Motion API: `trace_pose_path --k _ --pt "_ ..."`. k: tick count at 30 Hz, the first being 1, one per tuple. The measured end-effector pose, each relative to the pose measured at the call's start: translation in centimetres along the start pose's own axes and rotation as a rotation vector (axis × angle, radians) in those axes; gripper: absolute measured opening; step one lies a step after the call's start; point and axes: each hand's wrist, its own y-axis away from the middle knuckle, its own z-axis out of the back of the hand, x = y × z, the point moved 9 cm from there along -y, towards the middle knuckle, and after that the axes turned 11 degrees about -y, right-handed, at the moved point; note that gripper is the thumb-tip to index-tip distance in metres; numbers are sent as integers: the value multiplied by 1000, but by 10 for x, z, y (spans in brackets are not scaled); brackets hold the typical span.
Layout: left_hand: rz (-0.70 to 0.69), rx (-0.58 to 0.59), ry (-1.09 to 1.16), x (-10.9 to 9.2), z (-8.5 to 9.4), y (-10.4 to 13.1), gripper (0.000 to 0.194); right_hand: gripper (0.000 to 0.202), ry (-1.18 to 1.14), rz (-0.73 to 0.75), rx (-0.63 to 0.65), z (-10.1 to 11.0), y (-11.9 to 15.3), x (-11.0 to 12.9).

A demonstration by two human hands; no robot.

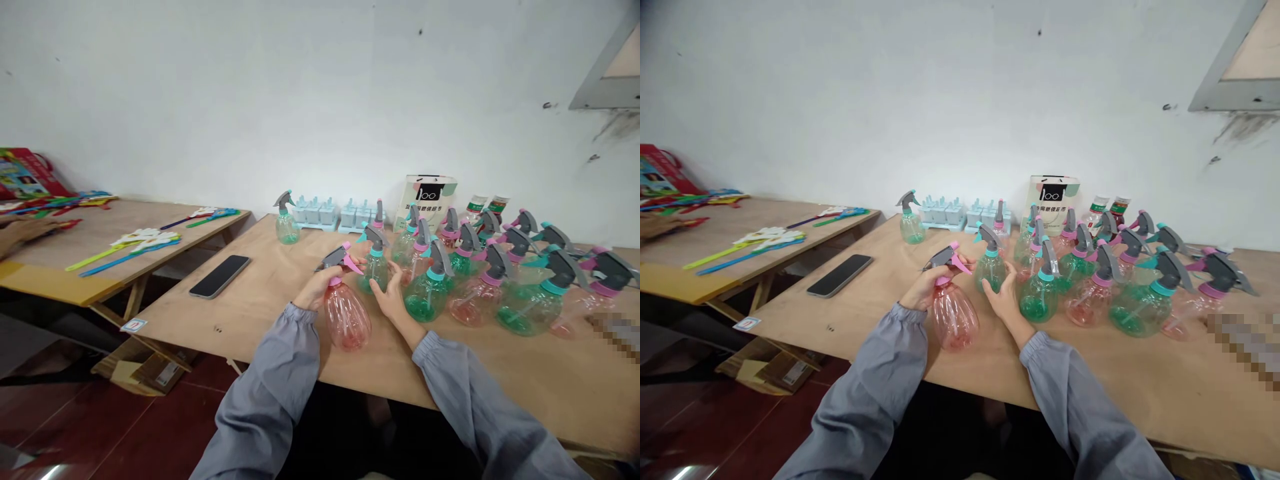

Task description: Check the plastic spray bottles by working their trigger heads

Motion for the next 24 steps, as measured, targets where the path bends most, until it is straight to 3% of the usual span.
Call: trace_pose_path --k 5,9,12,16,20,24 --pt "-103 -140 -42 -7 12 0 7 67 14 -7 1 0 0 1" --pt "-192 -332 -272 -26 40 7 11 72 54 -2 -6 -1 0 -2" --pt "-238 -453 -548 -47 73 17 22 78 84 -21 -25 0 0 -8" --pt "-207 -564 -742 -60 134 30 31 84 97 -48 -16 -3 0 -18" --pt "-167 -638 -836 -59 192 43 35 90 123 -43 -16 -3 0 -24" --pt "-146 -691 -948 -47 221 56 49 93 140 -30 -27 -1 -1 -27"
